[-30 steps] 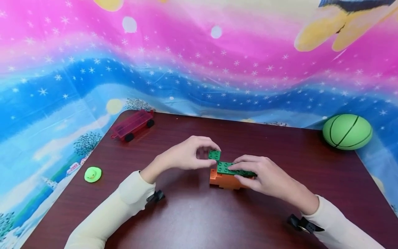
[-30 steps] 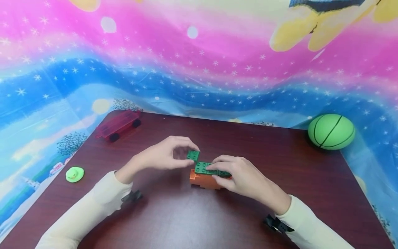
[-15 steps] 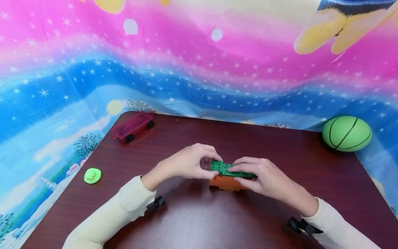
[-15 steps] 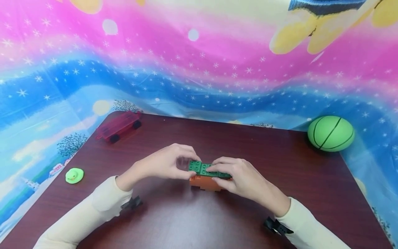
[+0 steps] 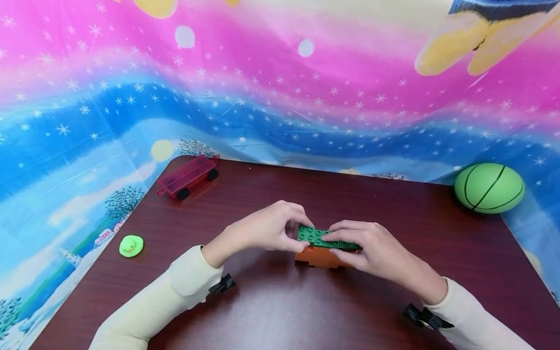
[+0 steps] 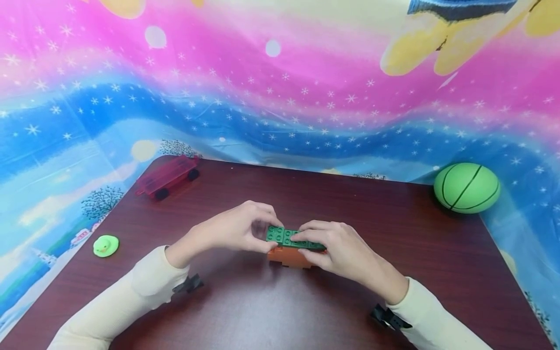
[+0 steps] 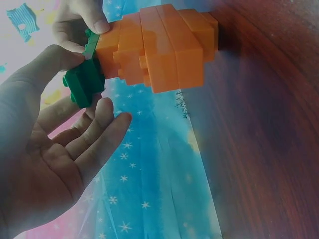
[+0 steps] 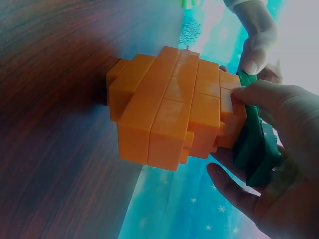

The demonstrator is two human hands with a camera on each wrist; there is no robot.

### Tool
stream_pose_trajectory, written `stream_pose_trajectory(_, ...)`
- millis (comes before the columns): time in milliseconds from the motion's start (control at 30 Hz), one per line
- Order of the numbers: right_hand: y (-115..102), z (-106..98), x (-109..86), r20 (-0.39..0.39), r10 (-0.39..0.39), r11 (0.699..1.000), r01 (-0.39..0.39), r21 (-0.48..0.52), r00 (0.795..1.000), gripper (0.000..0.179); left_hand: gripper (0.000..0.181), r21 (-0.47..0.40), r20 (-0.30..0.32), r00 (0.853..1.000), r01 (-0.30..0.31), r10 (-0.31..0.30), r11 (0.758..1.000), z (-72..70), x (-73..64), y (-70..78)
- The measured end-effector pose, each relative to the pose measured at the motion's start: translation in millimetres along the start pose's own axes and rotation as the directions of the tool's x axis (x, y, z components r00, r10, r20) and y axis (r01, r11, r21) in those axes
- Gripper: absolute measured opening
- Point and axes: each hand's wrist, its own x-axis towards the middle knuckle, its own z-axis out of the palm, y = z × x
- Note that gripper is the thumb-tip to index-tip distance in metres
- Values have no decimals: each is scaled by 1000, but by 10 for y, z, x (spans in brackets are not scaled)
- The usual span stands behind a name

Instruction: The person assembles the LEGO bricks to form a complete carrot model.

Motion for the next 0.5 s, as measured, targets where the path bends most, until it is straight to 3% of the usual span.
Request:
stream_pose_trajectory(133,8,6,-6,-17,-17,999,16,-50,1000,31,25,-10,8,1000,12,-12,1000,5,1,-1)
stream_pose_trajectory(267,18,6,-8,-29,-47,994,44,-99,998,33,31,47,8,1000,10,-11,999,31,-15,-14)
stream_pose_trajectory(400,8,-61,-25,-4,-60,986,58,-153,998,42,59,82,16,998,52,-54,995,99,-60,-84)
stream_pose_trajectory(500,-7,-208,-64,15,-13,991,15,-133,1000,59,83,69,52,990,124,-128,990,136,-90,-174)
